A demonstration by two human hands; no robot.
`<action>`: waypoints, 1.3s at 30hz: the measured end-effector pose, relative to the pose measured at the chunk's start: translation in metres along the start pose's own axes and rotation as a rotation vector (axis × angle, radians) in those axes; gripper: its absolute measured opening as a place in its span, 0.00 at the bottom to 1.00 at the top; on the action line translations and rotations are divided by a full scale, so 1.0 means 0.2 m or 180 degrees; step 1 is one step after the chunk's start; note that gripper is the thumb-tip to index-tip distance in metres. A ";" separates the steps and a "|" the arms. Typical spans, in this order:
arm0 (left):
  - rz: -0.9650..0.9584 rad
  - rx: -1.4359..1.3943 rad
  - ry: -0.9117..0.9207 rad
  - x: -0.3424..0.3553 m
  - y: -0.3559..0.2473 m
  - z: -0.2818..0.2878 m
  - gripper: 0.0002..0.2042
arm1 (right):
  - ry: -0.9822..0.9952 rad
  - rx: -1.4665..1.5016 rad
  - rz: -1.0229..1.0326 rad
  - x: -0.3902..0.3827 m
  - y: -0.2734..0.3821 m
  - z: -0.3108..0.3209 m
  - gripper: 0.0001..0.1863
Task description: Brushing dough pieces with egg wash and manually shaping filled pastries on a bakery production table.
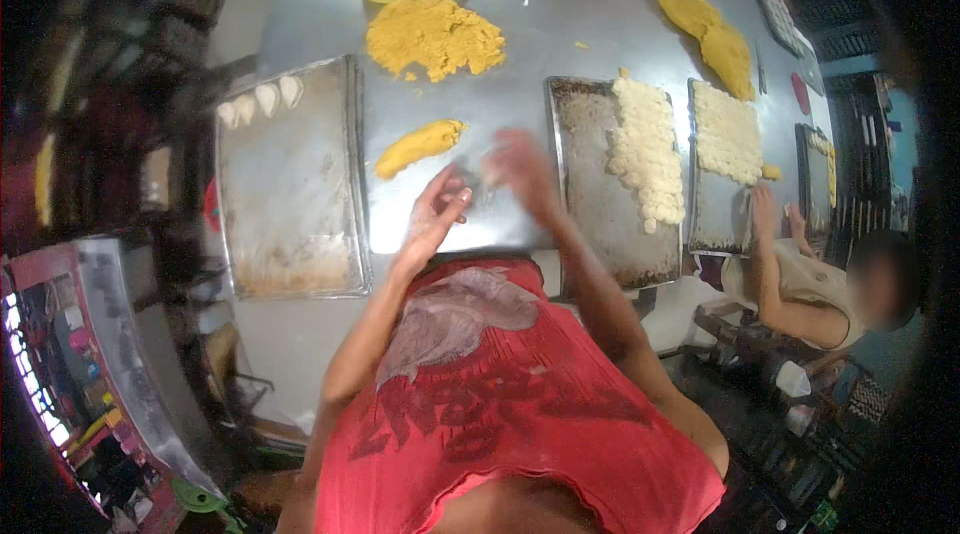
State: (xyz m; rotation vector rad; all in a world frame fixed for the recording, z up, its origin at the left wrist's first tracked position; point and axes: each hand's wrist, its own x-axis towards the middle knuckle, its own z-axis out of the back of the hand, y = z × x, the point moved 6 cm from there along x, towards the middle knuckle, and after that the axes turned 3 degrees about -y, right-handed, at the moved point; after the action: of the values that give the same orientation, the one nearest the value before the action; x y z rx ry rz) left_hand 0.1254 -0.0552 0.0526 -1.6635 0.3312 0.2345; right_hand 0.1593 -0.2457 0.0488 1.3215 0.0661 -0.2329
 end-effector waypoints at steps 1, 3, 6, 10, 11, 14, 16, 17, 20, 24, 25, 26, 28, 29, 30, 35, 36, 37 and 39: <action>0.0290 0.0048 0.0301 0.02 0.03 0.07 0.14 | 0.0652 -0.0186 -0.0024 -0.10 0.13 -0.15 0.10; 0.0705 -0.0127 0.0346 0.00 0.02 0.17 0.11 | 0.0728 -0.0607 0.0105 -0.09 0.14 -0.27 0.13; 0.0538 -0.0476 -0.0217 0.00 0.09 0.43 0.10 | -0.0062 -0.0998 0.0879 0.10 0.12 -0.35 0.14; 0.0699 -0.1285 -0.0133 -0.02 0.16 0.61 0.08 | 0.0205 -0.1194 0.1222 0.37 -0.21 -0.44 0.20; 0.0578 -0.1545 -0.0119 -0.02 0.15 0.64 0.15 | 0.0243 -0.1199 0.1243 0.40 -0.18 -0.45 0.20; 0.0513 -0.1752 -0.0081 -0.06 0.12 0.68 0.16 | 0.0821 -0.1829 0.1280 0.39 -0.16 -0.53 0.20; 0.0557 -0.1567 -0.0040 -0.05 0.15 0.68 0.17 | -0.0115 -0.2253 0.2225 0.26 -0.07 -0.53 0.17; 0.0600 -0.1364 0.0000 -0.04 0.16 0.67 0.18 | -0.0104 -0.2266 0.2238 0.27 -0.05 -0.52 0.17; 0.0496 -0.0792 0.0073 -0.02 0.15 0.60 0.20 | 0.0318 -0.2572 0.1563 0.37 -0.07 -0.46 0.14; 0.0643 -0.0835 0.0049 0.04 0.22 0.52 0.19 | 0.0070 -0.0749 0.0080 0.33 -0.07 -0.30 0.15; 0.0646 -0.0857 0.0200 0.04 0.21 0.48 0.20 | 0.0335 0.1094 -0.0561 0.21 -0.09 -0.30 0.16; 0.0652 -0.0860 0.0207 0.05 0.21 0.43 0.20 | 0.0327 0.1091 -0.0565 0.11 -0.10 -0.29 0.16; 0.0607 -0.1413 0.0609 0.07 0.21 0.29 0.20 | 0.0741 0.0367 0.0198 -0.07 -0.06 -0.36 0.19; 0.0742 -0.1594 0.0823 0.06 0.21 0.24 0.20 | 0.0733 0.0381 0.0189 -0.11 -0.07 -0.38 0.19; 0.0753 -0.1579 0.0821 0.05 0.22 0.21 0.20 | 0.0422 -0.0381 0.0683 -0.14 -0.05 -0.37 0.20; 0.0459 -0.1194 0.0626 0.04 0.23 0.17 0.18 | 0.1290 0.0944 -0.0183 -0.16 -0.03 -0.34 0.20; 0.0468 -0.1183 0.0617 0.04 0.22 0.17 0.18 | 0.1445 0.1229 -0.0653 -0.20 0.00 -0.35 0.19; 0.0273 -0.0189 0.0473 0.02 0.13 0.15 0.17 | 0.1554 0.1515 -0.1128 -0.23 0.00 -0.33 0.18; 0.0036 0.0303 0.0505 0.00 0.09 0.12 0.16 | 0.1449 0.1028 -0.0838 -0.20 -0.13 -0.29 0.18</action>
State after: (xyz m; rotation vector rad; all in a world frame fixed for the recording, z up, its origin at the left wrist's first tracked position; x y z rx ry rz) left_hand 0.1203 -0.0341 0.0319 -1.5900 0.4643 0.0937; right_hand 0.1207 -0.1908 0.0166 1.6685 0.6112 -0.1651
